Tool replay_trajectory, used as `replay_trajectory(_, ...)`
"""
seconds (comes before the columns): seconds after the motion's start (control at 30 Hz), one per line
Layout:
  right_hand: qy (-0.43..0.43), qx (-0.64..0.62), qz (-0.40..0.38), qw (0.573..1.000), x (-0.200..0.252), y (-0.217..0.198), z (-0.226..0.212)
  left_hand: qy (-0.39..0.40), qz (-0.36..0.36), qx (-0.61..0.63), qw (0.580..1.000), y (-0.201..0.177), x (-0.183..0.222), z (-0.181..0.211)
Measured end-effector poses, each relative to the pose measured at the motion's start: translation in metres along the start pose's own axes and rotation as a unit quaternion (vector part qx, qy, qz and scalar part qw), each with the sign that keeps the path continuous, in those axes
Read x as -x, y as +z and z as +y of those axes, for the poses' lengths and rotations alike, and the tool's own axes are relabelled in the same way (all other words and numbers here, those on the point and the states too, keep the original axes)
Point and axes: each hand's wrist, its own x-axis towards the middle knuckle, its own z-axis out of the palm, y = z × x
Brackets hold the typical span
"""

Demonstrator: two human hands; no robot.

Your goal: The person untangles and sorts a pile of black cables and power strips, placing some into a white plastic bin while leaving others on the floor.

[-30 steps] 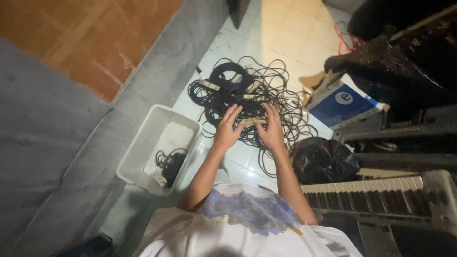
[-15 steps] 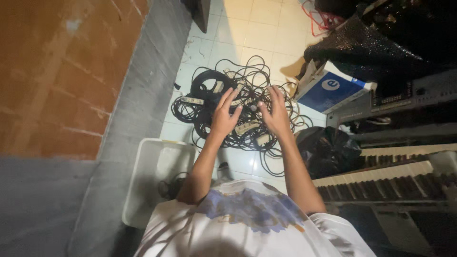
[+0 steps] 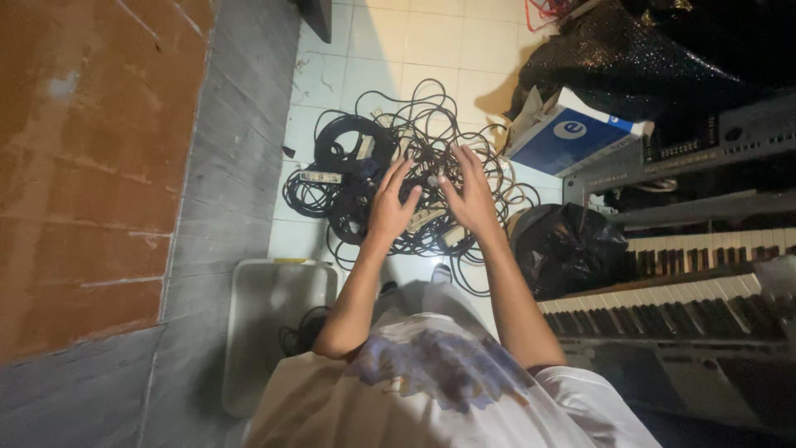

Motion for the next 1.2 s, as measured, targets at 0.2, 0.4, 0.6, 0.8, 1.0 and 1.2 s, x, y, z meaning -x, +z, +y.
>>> replay_trajectory(0.2, -0.050, 0.053, -0.014, 0.997, -0.026, -0.004, 0.043, -0.023, 0.013, -0.008, 1.000, 0.029, -0.010, -0.026)
replay_trajectory(0.4, -0.066, 0.042, -0.058, 0.995, -0.055, 0.005, 0.101, -0.030, 0.035, -0.036, 0.998, 0.059, -0.035, -0.053)
replay_trajectory(0.6, -0.033, 0.023, -0.105, 0.994, -0.063, 0.033, 0.158, -0.179, 0.009, -0.017, 0.984, 0.083, -0.025, -0.089)
replay_trajectory(0.8, 0.031, 0.035, -0.128, 0.991, -0.068, 0.077, 0.204, -0.155, -0.014, -0.093, 0.983, 0.104, -0.013, -0.157)
replay_trajectory(1.0, 0.033, 0.016, -0.135, 0.990, -0.057, 0.142, 0.261, -0.198, -0.053, -0.070, 0.976, 0.124, 0.014, -0.243)
replay_trajectory(1.2, 0.066, 0.006, -0.160, 0.985, -0.033, 0.197, 0.328, -0.198, -0.034, -0.043, 0.979, 0.156, 0.063, -0.332)
